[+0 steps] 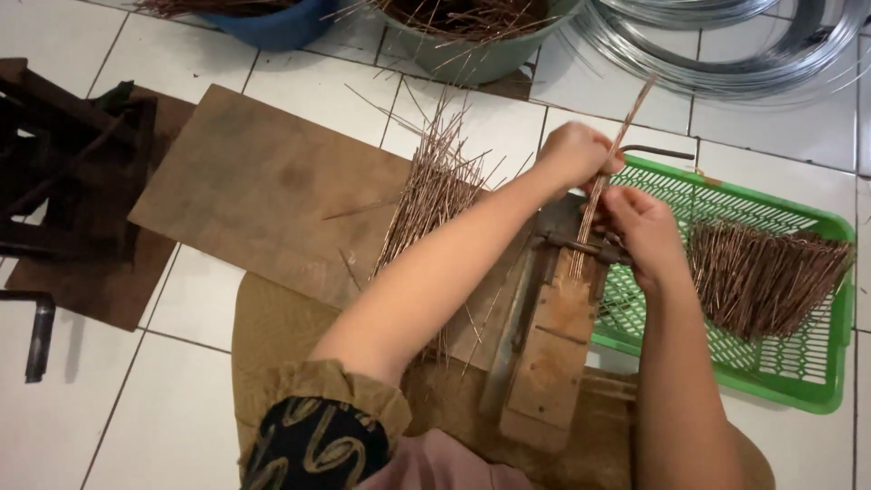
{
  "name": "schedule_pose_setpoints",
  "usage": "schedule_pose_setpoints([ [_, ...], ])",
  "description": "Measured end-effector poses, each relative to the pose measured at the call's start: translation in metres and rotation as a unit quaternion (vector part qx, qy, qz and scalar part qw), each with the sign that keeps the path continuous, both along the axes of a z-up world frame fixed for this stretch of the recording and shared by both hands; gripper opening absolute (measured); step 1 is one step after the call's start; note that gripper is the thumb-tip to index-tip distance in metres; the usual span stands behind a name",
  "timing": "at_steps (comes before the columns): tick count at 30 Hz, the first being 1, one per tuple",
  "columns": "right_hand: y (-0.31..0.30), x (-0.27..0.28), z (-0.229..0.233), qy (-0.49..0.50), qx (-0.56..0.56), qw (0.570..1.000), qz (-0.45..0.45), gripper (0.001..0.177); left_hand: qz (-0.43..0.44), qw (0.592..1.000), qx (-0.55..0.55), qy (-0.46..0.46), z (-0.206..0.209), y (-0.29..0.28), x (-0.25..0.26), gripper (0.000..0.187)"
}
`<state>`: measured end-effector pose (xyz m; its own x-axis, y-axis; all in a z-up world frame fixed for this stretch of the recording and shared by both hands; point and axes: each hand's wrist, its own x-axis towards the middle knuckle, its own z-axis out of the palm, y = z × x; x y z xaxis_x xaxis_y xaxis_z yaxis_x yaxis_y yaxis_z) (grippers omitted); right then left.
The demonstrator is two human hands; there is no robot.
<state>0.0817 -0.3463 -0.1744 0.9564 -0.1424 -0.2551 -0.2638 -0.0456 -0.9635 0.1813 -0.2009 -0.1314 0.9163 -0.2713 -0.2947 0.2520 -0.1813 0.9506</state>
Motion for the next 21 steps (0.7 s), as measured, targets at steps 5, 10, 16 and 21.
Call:
schedule_pose_setpoints([
  [5,0.007,0.003,0.028,-0.056,-0.01,0.998,-0.042,0.038,-0.014,0.997,-0.05,0.05,-0.005,0.013,-0.036,0.037],
  [10,0.019,0.017,0.036,-0.078,-0.012,0.997,0.002,0.037,-0.043,0.998,-0.021,0.039,-0.023,0.016,-0.044,0.031],
  [16,0.007,0.032,0.001,-0.078,0.029,0.997,-0.005,0.028,-0.041,0.999,0.014,0.021,-0.03,0.02,-0.048,0.017],
  [21,0.009,0.02,0.014,-0.073,0.014,0.997,-0.006,0.024,-0.056,0.996,0.063,-0.001,-0.032,0.018,-0.056,0.025],
])
